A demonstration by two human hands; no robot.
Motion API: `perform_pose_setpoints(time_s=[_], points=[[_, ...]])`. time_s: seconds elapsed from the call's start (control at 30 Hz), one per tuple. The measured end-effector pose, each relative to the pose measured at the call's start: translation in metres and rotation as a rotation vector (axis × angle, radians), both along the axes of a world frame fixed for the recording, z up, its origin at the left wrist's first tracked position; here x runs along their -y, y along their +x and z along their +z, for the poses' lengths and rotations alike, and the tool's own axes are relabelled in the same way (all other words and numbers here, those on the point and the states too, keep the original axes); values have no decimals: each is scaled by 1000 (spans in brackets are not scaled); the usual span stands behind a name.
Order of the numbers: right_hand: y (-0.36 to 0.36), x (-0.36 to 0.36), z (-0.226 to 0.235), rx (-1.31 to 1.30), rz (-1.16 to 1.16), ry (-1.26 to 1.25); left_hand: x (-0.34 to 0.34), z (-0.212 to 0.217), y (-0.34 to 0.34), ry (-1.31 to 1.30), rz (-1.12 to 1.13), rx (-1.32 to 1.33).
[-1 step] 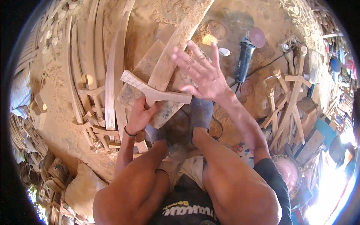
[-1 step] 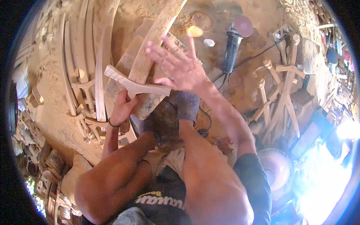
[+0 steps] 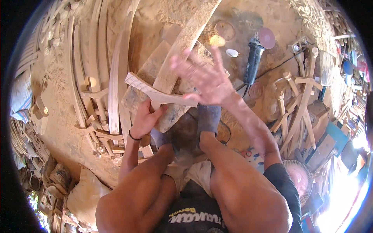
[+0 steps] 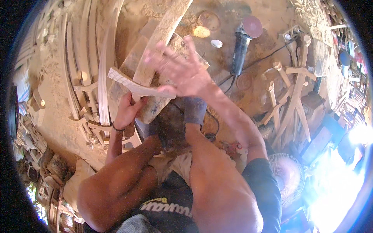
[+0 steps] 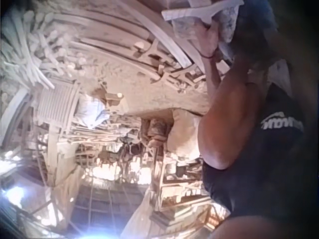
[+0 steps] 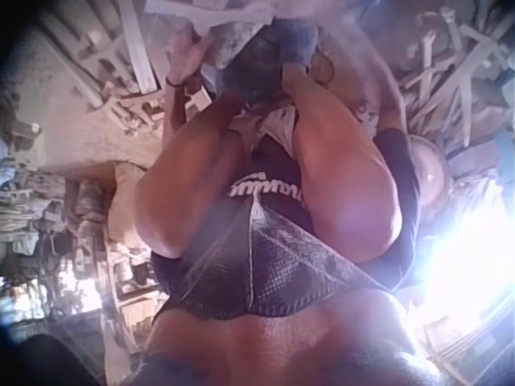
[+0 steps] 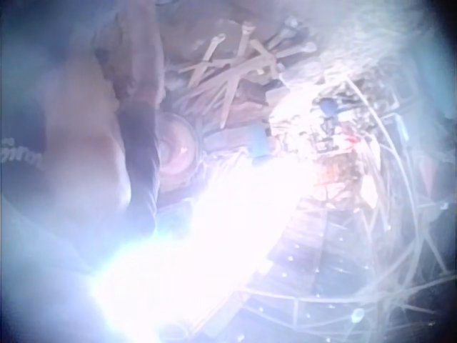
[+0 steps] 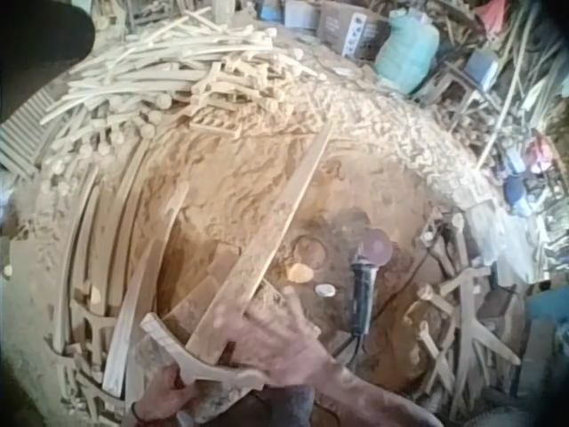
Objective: The person sands the blade and guard of a wooden sword using a handheld power sander, applies liquid adhesive to the joint between the blade and guard, and then continues sanding the edges.
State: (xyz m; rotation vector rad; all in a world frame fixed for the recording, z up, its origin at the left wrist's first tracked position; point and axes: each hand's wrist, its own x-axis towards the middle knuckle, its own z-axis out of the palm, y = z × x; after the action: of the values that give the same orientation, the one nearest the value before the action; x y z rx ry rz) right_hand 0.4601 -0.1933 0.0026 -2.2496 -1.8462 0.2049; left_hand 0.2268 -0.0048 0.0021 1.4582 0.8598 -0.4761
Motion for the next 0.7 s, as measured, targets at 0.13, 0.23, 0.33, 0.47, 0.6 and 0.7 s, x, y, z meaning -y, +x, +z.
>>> perform_pose_setpoints(time_s=[0.13, 0.23, 0.33, 0.47, 0.6, 0.7], points=[[-18, -9, -6, 62, 312, -71, 5, -4, -5, -65, 119, 149], [1, -3, 1, 38, 59, -78, 2, -7, -8, -43, 69, 75], [-5, -2, 9, -39, -45, -2, 4, -17, -10, 48, 14, 111], [-15, -21, 1, -121, 148, -20, 8, -12, -7, -15, 89, 72], [4, -11, 17, 6, -157, -42, 3, -5, -6, 16, 27, 47], [-5, -9, 12, -71, -35, 16, 5, -11, -6, 22, 49, 131]])
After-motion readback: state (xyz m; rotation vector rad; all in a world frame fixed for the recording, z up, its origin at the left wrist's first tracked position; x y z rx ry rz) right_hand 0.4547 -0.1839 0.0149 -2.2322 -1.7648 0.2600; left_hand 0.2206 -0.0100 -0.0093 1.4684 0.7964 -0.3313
